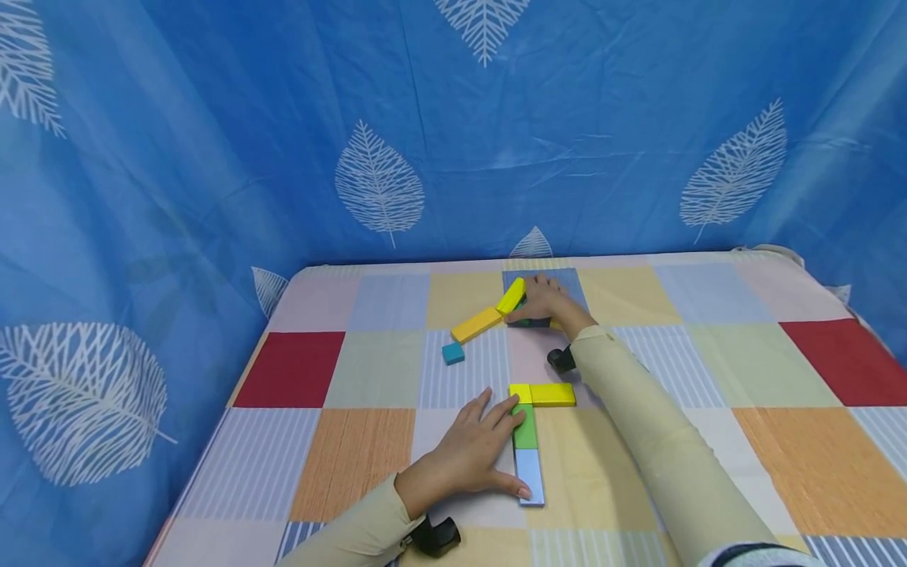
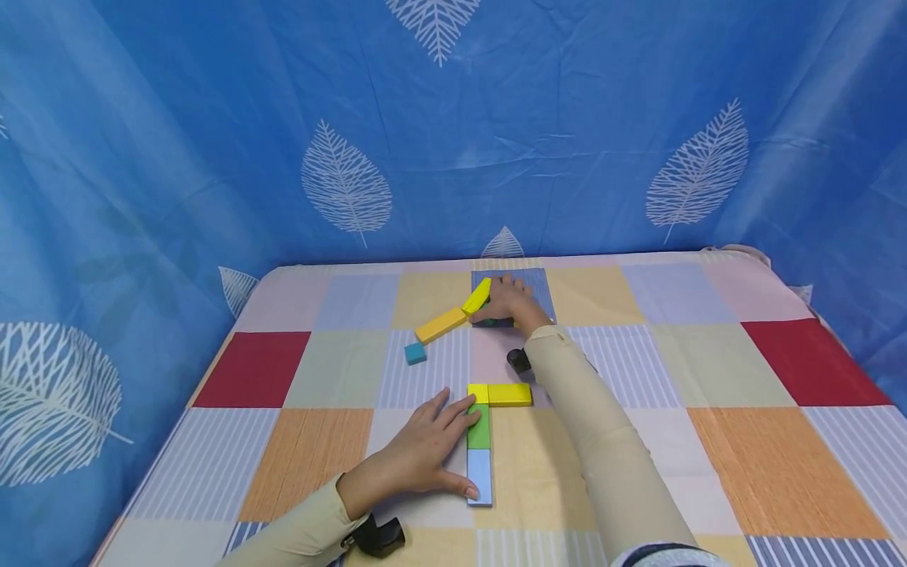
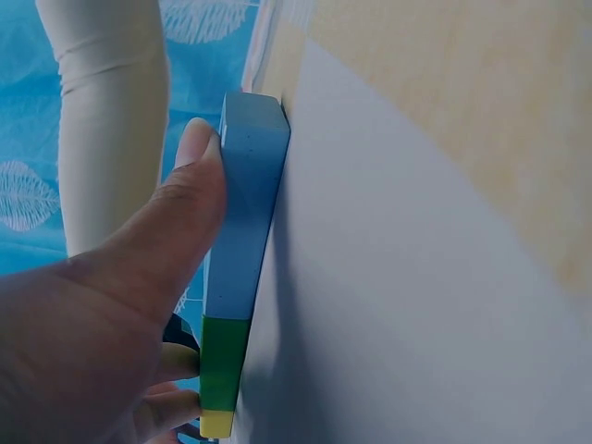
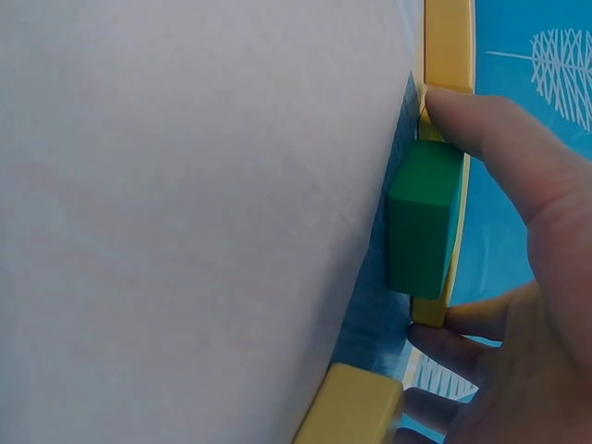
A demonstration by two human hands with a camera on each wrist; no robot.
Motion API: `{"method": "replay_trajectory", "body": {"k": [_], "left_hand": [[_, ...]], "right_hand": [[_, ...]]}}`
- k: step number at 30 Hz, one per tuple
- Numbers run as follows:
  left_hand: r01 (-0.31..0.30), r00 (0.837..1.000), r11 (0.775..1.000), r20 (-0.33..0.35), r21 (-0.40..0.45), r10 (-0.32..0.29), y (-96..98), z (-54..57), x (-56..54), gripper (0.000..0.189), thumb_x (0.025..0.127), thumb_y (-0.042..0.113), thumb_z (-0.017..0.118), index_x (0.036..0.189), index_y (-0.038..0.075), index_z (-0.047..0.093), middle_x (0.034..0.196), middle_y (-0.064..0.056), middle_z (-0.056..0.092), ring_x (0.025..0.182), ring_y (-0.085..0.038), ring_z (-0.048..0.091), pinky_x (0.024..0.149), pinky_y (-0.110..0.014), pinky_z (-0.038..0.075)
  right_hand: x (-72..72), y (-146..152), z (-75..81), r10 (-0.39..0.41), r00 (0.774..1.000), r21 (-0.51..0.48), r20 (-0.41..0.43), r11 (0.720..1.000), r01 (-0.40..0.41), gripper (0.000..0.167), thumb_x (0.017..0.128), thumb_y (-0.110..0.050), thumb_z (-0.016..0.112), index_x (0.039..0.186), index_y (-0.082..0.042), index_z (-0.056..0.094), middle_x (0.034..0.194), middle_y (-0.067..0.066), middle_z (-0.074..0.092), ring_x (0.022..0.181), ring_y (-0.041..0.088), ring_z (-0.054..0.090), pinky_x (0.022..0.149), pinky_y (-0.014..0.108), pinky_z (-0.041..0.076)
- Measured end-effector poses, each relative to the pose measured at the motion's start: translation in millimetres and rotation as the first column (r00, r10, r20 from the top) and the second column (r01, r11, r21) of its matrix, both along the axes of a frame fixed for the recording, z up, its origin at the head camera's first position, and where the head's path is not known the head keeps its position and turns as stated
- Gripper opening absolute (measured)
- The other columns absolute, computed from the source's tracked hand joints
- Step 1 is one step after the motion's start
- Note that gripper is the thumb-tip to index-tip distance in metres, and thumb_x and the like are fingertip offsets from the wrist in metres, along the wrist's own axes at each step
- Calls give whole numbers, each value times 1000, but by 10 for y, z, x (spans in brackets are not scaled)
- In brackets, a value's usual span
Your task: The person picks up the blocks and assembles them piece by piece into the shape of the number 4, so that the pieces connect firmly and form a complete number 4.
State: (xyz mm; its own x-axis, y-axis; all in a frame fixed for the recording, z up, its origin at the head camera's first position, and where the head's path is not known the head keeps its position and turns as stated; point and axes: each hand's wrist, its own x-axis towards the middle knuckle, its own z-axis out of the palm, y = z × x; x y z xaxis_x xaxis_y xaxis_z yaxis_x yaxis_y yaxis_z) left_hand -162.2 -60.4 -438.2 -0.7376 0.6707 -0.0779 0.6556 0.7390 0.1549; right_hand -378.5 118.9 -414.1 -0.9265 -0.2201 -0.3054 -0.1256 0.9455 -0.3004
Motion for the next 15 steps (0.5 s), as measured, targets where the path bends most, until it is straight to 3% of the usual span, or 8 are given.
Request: {"method": "replay_trajectory", "body": {"k": [6, 15], "left_hand": [[5, 1000, 1000, -3, 1, -5, -7, 8, -8, 98, 65, 73, 58, 142, 17, 32, 151, -3, 23, 137, -39, 20, 108, -50, 26], [-2, 1000, 1000, 21, -7, 2, -21, 37, -37, 98, 65, 73, 58, 142, 17, 32, 151, -3, 23, 137, -38, 19, 108, -49, 25]], "right_hand": [[-21, -5, 6, -13, 1000, -14, -21, 1000, 13, 95, 71, -51, 69, 139, 2, 27, 133, 24, 30, 118, 40, 30, 98, 55, 28], [-22, 29, 113, 0, 997, -56, -74, 998, -4, 102, 68, -49, 73, 141, 0, 23, 140, 24, 23, 121, 41, 27, 102, 59, 24]]}}
